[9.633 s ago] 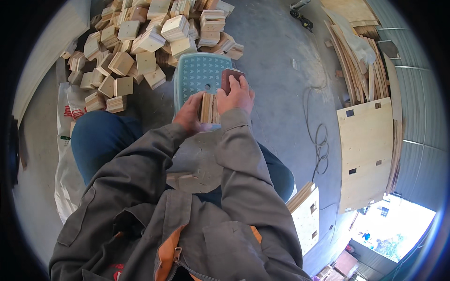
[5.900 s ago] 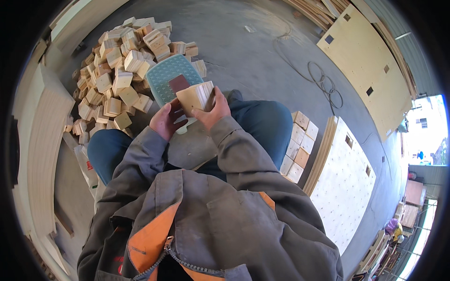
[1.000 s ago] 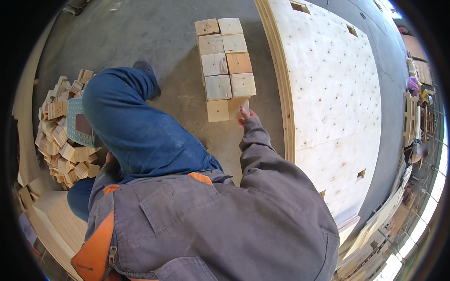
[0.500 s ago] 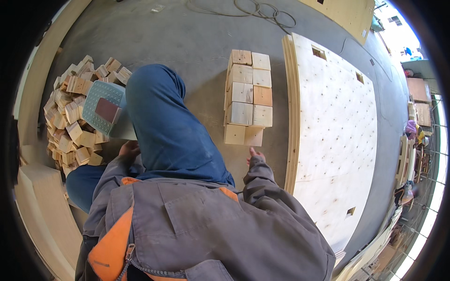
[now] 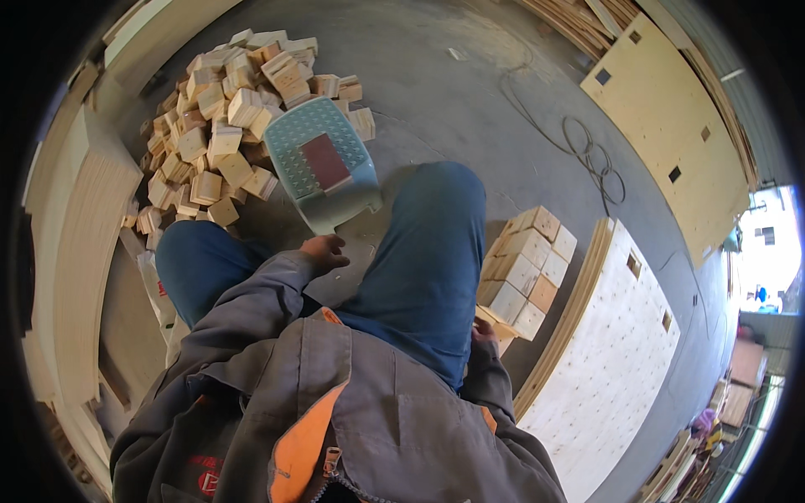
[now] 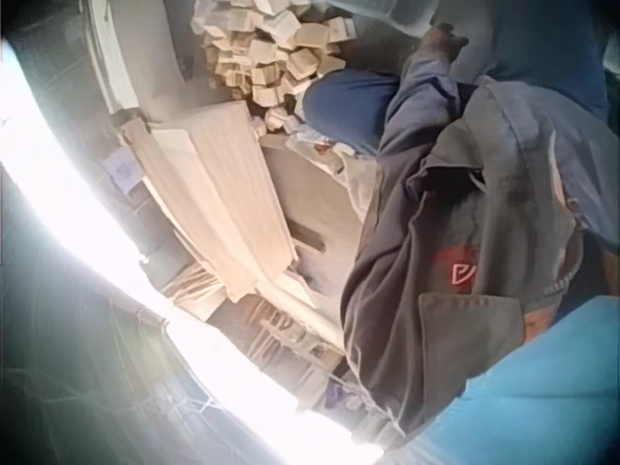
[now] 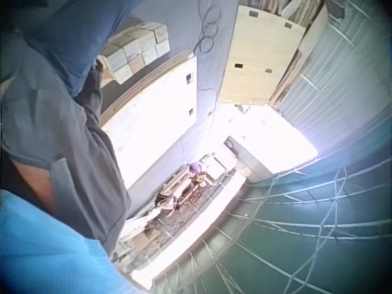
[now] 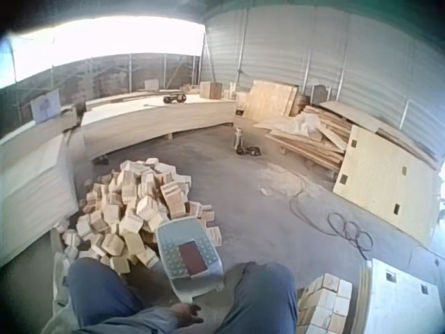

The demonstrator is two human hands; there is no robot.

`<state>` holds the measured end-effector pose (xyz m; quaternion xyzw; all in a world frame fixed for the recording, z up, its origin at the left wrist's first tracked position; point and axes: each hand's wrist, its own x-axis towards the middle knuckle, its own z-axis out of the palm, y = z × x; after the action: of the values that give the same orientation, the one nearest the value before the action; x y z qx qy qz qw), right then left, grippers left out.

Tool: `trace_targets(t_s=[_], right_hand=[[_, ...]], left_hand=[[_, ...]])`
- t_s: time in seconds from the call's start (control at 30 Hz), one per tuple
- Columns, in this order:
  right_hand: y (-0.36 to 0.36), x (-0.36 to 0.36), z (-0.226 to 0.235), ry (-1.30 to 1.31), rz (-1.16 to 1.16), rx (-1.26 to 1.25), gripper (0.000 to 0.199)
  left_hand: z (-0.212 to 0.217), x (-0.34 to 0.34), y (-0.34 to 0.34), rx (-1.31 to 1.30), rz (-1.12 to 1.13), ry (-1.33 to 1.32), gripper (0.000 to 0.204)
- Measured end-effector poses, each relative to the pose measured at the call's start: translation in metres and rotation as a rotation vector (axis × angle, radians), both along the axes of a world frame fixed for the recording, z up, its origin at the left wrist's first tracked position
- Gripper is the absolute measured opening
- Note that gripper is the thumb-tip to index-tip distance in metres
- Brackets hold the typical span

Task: The person sits on the floor and sands small wooden blocks one by one using a sanding block. They pick up each block, rub all sides with the sanding block, and place the finished pieces into a nearby stack.

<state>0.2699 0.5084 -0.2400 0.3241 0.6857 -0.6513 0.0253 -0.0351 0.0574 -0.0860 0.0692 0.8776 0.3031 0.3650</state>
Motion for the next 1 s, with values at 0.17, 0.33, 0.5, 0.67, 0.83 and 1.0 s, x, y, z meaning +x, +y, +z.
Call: trace_targets(t_s=[0.17,0.33,0.5,0.67,0.83,1.0], right_hand=[[0.018,-0.125,0.131,0.141,-0.175,0.028,0.057],[-0.024,-0.225,0.269,0.46,-0.085,0.245,0.058],[-0.11,-0.296,0.322,0.715,0.178,0.221,0.066],[-0.191,-0.334,0.316,0.688,0.366,0.169,0.072],[-0.24,-0.349,0.301,0.58,0.579,0.385,0.083],[-0.271,-0.375,0.286,0.434,0.716,0.629,0.093]], left_hand=[[0.008,-0.002,-0.007,0.011,0.011,-0.007,0.065],[0.02,-0.006,-0.009,0.054,0.047,-0.009,0.063],[0.009,-0.012,-0.014,0.097,0.033,0.075,0.062],[0.015,-0.014,-0.013,0.133,0.048,0.088,0.063],[0.021,-0.017,-0.02,0.193,0.128,0.149,0.06],[0.029,-0.017,-0.024,0.275,0.334,0.258,0.057]])
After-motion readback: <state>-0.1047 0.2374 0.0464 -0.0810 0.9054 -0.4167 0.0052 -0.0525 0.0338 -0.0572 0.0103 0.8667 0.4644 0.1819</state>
